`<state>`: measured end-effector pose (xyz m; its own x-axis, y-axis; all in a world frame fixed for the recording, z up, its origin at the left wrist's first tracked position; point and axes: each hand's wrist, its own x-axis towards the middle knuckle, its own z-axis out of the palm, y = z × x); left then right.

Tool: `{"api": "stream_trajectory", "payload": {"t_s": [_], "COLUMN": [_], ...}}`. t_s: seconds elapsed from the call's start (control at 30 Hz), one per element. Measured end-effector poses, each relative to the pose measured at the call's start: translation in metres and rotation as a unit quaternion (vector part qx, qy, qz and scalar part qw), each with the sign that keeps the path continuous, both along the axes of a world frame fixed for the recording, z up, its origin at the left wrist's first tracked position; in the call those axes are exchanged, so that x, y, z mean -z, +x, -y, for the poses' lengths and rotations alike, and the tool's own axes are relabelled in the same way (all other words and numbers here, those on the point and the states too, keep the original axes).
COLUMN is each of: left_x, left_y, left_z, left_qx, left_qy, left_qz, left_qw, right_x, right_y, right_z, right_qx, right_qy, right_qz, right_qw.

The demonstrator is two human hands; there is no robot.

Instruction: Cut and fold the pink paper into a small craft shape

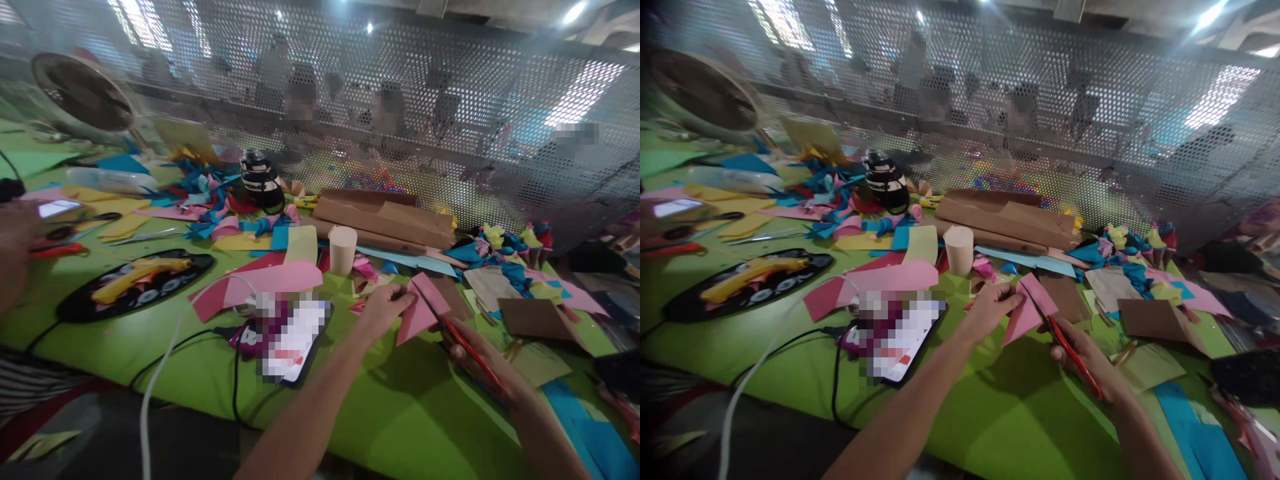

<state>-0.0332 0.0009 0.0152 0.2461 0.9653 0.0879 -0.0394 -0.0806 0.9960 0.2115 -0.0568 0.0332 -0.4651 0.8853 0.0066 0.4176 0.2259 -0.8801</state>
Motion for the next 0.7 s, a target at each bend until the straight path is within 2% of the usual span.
{"api": "stream_trajectory", "payload": {"t_s": [0.13,0.27,0.4,0.7], "left_x": [0.004,0.004,0.000,-0.008], "left_y": [0.001,0.000,-0.001,-0.002], "left_z": [-0.002,-0.002,-0.001,0.002], "left_qx": [0.008,0.017,0.025,0.044], "left_qy": [-0.022,-0.037,-0.045,-0.079], "left_qz": [0.026,0.042,0.059,0.104], "left_qw": [0.999,0.998,0.997,0.990], "right_x": [-0.002,0.006,0.013,0.013], "right_y": [-0.004,-0.002,0.003,0.004], "right_z": [-0.002,-0.006,-0.009,-0.010], "right_qx": [0.004,0.008,0.005,0.005], "right_qy": [-0.005,-0.014,-0.009,-0.005], "right_qz": [-0.008,-0.018,-0.012,-0.007], "right_qw": [1.000,1.000,1.000,1.000]}}
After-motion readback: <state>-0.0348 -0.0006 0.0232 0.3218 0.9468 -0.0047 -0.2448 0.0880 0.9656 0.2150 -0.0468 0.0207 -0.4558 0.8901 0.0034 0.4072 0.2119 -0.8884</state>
